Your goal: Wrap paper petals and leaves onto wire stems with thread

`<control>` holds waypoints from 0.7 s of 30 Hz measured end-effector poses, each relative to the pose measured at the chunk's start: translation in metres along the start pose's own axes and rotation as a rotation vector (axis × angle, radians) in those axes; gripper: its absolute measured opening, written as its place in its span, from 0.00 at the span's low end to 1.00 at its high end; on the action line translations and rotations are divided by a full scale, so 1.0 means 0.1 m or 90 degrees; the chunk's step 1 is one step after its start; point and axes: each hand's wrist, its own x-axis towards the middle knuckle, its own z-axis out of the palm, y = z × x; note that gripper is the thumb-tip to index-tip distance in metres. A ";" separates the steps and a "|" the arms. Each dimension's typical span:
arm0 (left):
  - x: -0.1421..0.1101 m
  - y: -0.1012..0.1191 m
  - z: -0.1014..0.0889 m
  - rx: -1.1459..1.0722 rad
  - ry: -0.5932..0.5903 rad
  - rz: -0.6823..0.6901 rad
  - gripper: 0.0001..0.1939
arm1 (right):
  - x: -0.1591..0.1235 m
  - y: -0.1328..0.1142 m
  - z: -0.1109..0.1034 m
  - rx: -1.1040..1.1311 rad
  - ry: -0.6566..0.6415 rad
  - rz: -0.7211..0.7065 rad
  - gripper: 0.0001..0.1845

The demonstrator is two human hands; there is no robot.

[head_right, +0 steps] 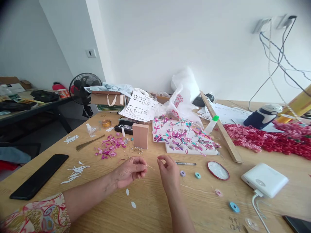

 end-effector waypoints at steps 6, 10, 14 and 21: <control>0.04 0.04 -0.07 -0.189 0.019 -0.017 0.11 | -0.12 -0.21 -0.05 -0.078 0.005 -0.142 0.13; 0.02 0.04 -0.08 -0.237 -0.012 -0.008 0.09 | -0.15 -0.22 0.01 -0.024 -0.264 -0.046 0.14; -0.02 0.02 -0.05 -0.254 -0.039 -0.030 0.09 | -0.09 -0.13 0.00 0.039 -0.307 -0.008 0.16; -0.03 0.02 0.03 -0.162 -0.118 -0.074 0.13 | -0.06 -0.05 -0.02 0.114 -0.317 0.017 0.18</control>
